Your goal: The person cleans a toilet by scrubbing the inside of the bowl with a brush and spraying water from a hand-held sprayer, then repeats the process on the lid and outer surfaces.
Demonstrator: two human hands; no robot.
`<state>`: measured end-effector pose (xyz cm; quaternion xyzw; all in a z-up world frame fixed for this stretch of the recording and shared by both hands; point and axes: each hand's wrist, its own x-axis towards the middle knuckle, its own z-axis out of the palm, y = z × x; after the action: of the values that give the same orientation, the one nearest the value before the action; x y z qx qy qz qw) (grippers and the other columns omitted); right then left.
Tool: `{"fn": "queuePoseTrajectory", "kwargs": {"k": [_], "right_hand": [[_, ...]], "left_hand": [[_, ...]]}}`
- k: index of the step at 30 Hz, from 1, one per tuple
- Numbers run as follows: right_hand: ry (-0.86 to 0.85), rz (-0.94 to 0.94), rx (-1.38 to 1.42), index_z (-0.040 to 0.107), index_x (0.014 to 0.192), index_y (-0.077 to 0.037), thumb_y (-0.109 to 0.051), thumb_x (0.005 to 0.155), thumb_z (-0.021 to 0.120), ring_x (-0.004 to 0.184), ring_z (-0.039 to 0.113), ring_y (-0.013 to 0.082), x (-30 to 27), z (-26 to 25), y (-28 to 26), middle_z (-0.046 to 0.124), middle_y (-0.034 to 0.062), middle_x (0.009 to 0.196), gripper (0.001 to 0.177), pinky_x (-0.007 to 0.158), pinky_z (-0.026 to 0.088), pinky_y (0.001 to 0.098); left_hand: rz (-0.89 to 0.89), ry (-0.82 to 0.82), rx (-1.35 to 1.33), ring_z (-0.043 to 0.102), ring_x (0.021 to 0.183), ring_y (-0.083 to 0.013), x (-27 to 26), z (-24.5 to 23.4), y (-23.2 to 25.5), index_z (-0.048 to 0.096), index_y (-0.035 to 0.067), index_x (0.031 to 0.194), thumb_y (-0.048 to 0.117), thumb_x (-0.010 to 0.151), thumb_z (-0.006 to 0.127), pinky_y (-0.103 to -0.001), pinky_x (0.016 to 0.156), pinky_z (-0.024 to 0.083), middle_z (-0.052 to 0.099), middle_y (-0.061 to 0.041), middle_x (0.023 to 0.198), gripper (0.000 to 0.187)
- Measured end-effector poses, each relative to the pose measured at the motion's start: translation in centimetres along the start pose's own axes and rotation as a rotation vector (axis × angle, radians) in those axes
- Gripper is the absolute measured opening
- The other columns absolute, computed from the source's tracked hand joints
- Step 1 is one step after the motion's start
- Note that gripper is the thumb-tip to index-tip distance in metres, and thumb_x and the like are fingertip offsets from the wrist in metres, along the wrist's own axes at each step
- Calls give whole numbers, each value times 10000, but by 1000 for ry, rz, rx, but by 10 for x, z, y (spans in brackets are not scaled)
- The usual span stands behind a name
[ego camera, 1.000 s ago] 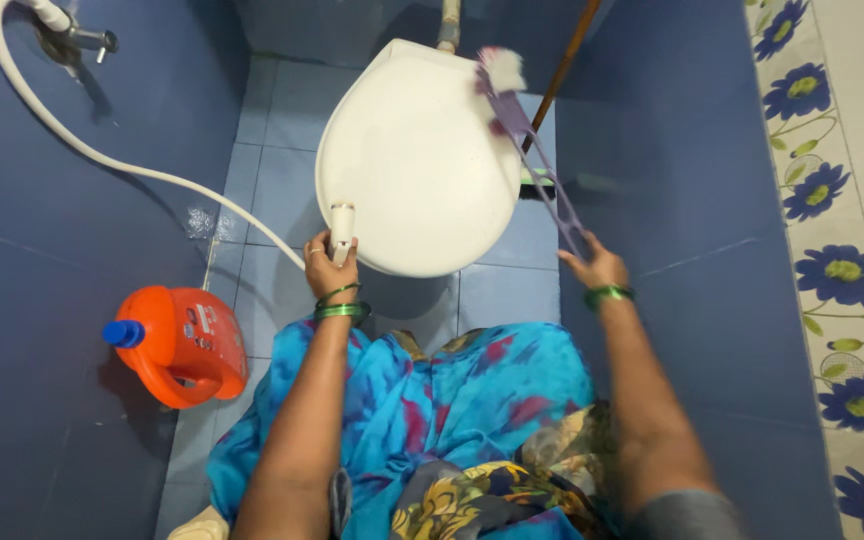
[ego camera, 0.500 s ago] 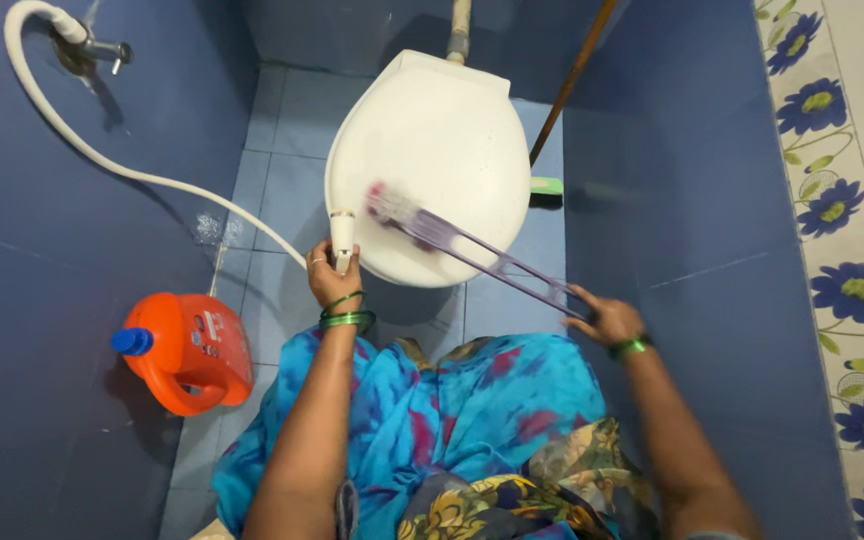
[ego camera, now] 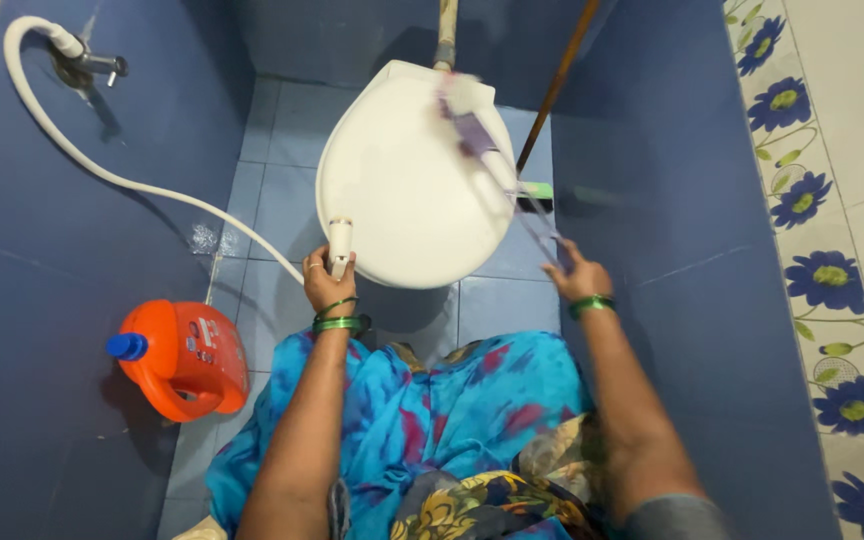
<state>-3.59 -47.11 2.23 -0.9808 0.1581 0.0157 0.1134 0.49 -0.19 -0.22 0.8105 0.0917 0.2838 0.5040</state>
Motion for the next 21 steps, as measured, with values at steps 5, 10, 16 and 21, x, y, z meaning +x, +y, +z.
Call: {"fn": "queuePoseTrajectory", "kwargs": {"k": [5, 10, 16, 21], "right_hand": [[-105, -225, -15, 528, 1478, -345, -694, 817, 705, 890, 726, 394, -8, 13, -76, 774, 149, 909, 768, 792, 578, 493], [-192, -359, -76, 520, 1462, -422, -677, 798, 684, 858, 747, 362, -53, -8, -19, 781, 91, 864, 731, 762, 588, 482], [-172, -94, -178, 499, 1495, -424, -731, 752, 678, 821, 768, 342, -92, -39, 89, 785, 134, 841, 823, 749, 607, 461], [-8, 126, -75, 599, 1454, -366, -668, 801, 721, 903, 747, 396, -69, -49, 95, 773, 183, 956, 730, 786, 591, 498]], "left_hand": [[9, 37, 34, 652, 930, -341, 3, -8, -9, 666, 25, 1108, 207, 803, 899, -431, 828, 540, 652, -147, 1051, 425], [-34, 70, 24, 648, 916, -335, 7, -7, -4, 662, 22, 1101, 194, 794, 892, -427, 825, 531, 646, -137, 1023, 419], [-5, 53, -42, 646, 962, -352, 4, 0, 9, 650, 12, 1110, 163, 807, 888, -436, 852, 531, 638, -153, 1065, 414], [5, 24, -35, 653, 965, -350, 2, 5, 5, 645, 16, 1118, 176, 801, 890, -432, 846, 547, 639, -152, 1078, 431]]}}
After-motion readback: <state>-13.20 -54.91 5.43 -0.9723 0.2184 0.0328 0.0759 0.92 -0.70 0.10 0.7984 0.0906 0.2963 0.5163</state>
